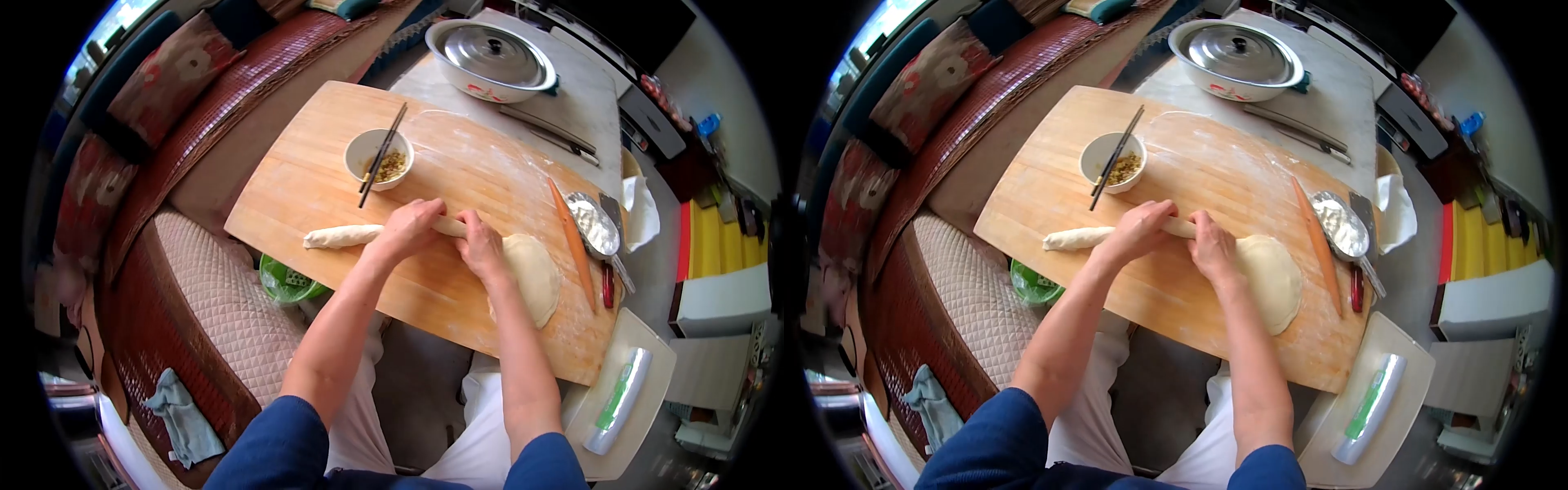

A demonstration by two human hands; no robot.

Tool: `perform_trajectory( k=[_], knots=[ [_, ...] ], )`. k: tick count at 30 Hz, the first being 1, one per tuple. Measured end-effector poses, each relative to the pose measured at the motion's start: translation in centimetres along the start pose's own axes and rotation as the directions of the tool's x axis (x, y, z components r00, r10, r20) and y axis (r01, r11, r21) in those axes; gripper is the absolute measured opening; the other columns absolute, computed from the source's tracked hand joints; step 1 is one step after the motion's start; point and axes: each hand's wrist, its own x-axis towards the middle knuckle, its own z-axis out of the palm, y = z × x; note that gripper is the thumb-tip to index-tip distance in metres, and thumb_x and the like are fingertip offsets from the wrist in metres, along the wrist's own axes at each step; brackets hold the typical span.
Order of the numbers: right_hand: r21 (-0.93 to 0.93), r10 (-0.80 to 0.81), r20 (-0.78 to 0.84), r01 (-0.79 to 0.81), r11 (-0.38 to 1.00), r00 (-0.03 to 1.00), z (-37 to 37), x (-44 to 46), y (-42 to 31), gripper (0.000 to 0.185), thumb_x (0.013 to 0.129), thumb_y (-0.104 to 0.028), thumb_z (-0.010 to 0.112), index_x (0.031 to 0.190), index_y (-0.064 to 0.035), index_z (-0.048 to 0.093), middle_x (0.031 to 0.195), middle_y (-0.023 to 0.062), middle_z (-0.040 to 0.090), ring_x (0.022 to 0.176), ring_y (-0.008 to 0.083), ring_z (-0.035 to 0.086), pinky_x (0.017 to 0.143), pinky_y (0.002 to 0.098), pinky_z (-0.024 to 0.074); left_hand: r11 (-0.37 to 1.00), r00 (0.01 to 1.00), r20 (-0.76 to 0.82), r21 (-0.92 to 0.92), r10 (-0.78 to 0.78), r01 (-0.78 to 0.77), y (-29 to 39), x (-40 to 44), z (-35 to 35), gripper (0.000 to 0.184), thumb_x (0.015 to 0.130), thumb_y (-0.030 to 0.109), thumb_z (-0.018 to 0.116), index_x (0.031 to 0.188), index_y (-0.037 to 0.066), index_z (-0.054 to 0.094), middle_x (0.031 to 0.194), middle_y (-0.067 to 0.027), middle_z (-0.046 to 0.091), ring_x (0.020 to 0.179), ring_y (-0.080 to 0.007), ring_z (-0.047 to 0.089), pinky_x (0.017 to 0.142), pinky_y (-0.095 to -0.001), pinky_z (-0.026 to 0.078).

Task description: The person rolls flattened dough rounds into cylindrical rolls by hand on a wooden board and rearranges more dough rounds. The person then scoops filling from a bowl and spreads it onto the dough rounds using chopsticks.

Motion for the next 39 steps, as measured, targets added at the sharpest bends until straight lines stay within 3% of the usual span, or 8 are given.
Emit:
perform_trajectory(
  k=[3,9,14,20,30,33,35,39],
  knots=[
    [0.049,-0.045,0.019,0.044,0.998,0.999,-1.8,-0.5,-1.3,0.033,0.079,-0.009,0.074,0.109,-0.0045,0.06,0.115,0.0171,0.065,0.105,0.0388,0.062,0.084,0.0455,0.0501,1.0,0.998,0.068,0.01,0.001,-0.001,2.3,-0.3,-1.0,0.025,0.081,0.019,0.074,0.098,0.006,0.061,0.1,-0.0116,0.067,0.092,-0.0346,0.065,0.076,-0.044,0.052],
    [-0.032,-0.028,0.258,0.038,0.999,0.966,-4.4,-1.6,-2.6,0.029,0.079,-0.018,0.078,0.095,-0.0028,0.059,0.097,0.0203,0.066,0.089,0.0425,0.062,0.073,0.0499,0.0494,0.998,0.974,0.223,0.068,-0.026,0.011,4.2,-1.6,-2.1,0.024,0.081,0.019,0.075,0.094,0.005,0.06,0.094,-0.0125,0.068,0.089,-0.0346,0.066,0.072,-0.0466,0.051],
    [-0.006,-0.08,0.354,0.088,0.996,0.932,-4.3,-2.9,-2.7,0.029,0.08,-0.018,0.078,0.094,-0.0032,0.057,0.087,0.0219,0.066,0.085,0.0438,0.062,0.072,0.0496,0.049,0.984,0.921,0.36,0.139,-0.152,0.109,5.7,-3.7,-3.7,0.022,0.081,0.016,0.075,0.093,0.005,0.059,0.082,-0.015,0.067,0.084,-0.0364,0.066,0.069,-0.0485,0.05],
    [0.098,-0.124,0.417,0.091,0.991,0.901,-4.3,-3.9,-4.7,0.026,0.083,-0.024,0.075,0.095,-0.0056,0.06,0.088,0.0213,0.067,0.086,0.0429,0.063,0.072,0.0494,0.0497,0.963,0.851,0.456,0.185,-0.26,0.194,5.9,-6.3,-4.8,0.024,0.087,0.026,0.068,0.099,0.006,0.061,0.086,-0.016,0.067,0.086,-0.037,0.066,0.07,-0.0492,0.051],
    [0.042,-0.106,0.444,0.097,0.994,0.89,-3.2,-3.7,-3.8,0.03,0.087,-0.038,0.07,0.097,-0.0101,0.066,0.083,0.0186,0.067,0.084,0.0408,0.064,0.073,0.0495,0.05,0.972,0.913,0.338,0.121,-0.229,0.2,2.1,-8.5,-4.2,0.028,0.085,0.036,0.071,0.097,0.012,0.064,0.09,-0.0126,0.069,0.089,-0.0352,0.066,0.073,-0.0465,0.051],
    [0.041,-0.137,0.459,0.133,0.99,0.878,-2.7,-3.2,-4.6,0.029,0.087,-0.034,0.072,0.095,-0.0071,0.064,0.082,0.0183,0.066,0.083,0.0414,0.063,0.072,0.0496,0.05,0.976,0.934,0.296,0.15,-0.199,0.16,1.6,-9.0,-5.0,0.026,0.085,0.033,0.071,0.095,0.01,0.062,0.089,-0.0129,0.069,0.088,-0.0356,0.066,0.073,-0.0457,0.051],
    [0.101,-0.24,0.335,0.218,0.971,0.911,-2.2,-3.6,-4.1,0.029,0.085,-0.03,0.074,0.094,-0.0059,0.062,0.08,0.018,0.064,0.083,0.0409,0.062,0.07,0.0489,0.0489,0.981,0.959,0.228,0.14,-0.166,0.137,0.6,-9.6,-5.1,0.027,0.086,0.032,0.071,0.094,0.009,0.061,0.089,-0.013,0.069,0.087,-0.0358,0.066,0.073,-0.0452,0.051],
    [0.014,-0.232,0.326,0.241,0.971,0.917,-2.0,-3.7,-3.7,0.03,0.083,-0.022,0.076,0.087,-0.0016,0.055,0.086,0.0209,0.066,0.083,0.043,0.063,0.072,0.0497,0.0503,0.952,0.9,0.327,0.202,-0.287,0.23,0.3,-9.4,-5.9,0.027,0.087,0.031,0.07,0.093,0.007,0.059,0.092,-0.0143,0.068,0.089,-0.0353,0.065,0.075,-0.0451,0.051]
  ],
)
